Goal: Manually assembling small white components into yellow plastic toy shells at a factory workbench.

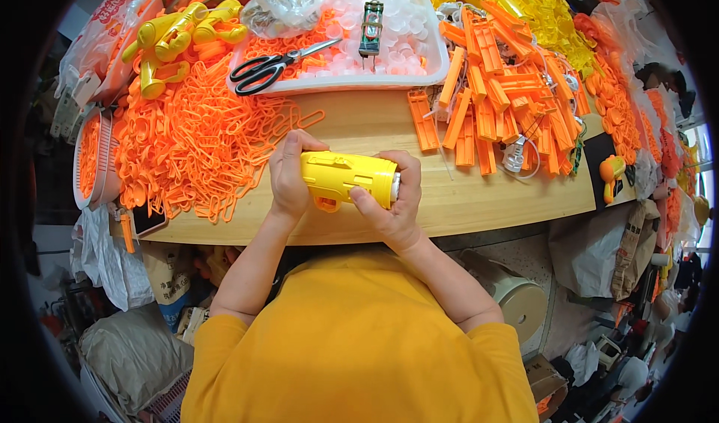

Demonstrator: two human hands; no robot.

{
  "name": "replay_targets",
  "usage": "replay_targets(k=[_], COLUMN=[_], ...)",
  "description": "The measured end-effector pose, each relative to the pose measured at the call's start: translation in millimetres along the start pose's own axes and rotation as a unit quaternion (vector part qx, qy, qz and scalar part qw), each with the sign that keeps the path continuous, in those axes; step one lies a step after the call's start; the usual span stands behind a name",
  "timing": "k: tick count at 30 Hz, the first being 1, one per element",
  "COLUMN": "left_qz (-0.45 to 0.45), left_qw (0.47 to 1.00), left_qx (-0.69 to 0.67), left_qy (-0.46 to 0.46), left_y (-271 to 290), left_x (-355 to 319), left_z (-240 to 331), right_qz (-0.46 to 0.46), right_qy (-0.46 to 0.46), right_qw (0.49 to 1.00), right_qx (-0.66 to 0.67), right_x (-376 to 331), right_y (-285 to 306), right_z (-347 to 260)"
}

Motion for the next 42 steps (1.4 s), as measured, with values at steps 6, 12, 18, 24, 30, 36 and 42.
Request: replay_targets(k=[6,12,18,24,30,36,42], left_qz=[-0.026,-0.065,-0.073,-0.096,-0.133,-0.015,-0.023], left_qw=[1.0,0.992,0.988,0.993,0.945,0.962,0.964], left_qx=[-0.009,-0.103,-0.127,-0.027,0.141,0.076,0.092], left_qy=[0.005,-0.043,-0.045,-0.07,-0.264,-0.263,-0.249], left_y=[-6.5,-19.2,-18.1,-23.3,-18.2,12.6,16.0], left_x=[0.7,-0.1,0.1,3.2,-7.6,0.2,4.0], left_z=[-5.0,3.6,1.8,11.6,46.0,63.9,70.3], right_qz=[-0.014,-0.07,-0.075,0.081,0.155,-0.106,-0.158], right_qy=[0.06,0.249,0.245,-0.048,-0.399,-0.543,-0.598], right_qw=[0.998,0.96,0.959,0.991,0.837,0.683,0.614], right_qx=[0.002,-0.106,-0.125,0.096,0.342,0.476,0.49], right_x=[3.8,10.8,5.0,10.8,-0.7,-51.9,-68.0], right_y=[3.4,8.5,5.9,34.8,26.8,-24.2,-54.2], right_z=[-5.8,-34.5,-33.4,11.5,63.1,63.2,46.8])
Point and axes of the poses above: each hand's wrist, its own x-axis towards the middle knuckle, its own y-axis out of the back of the hand, z = x × y, the point moved 9 cm from there along x, towards the middle knuckle, and after that the axes turned 1 degree about x, right-handed, at the moved point
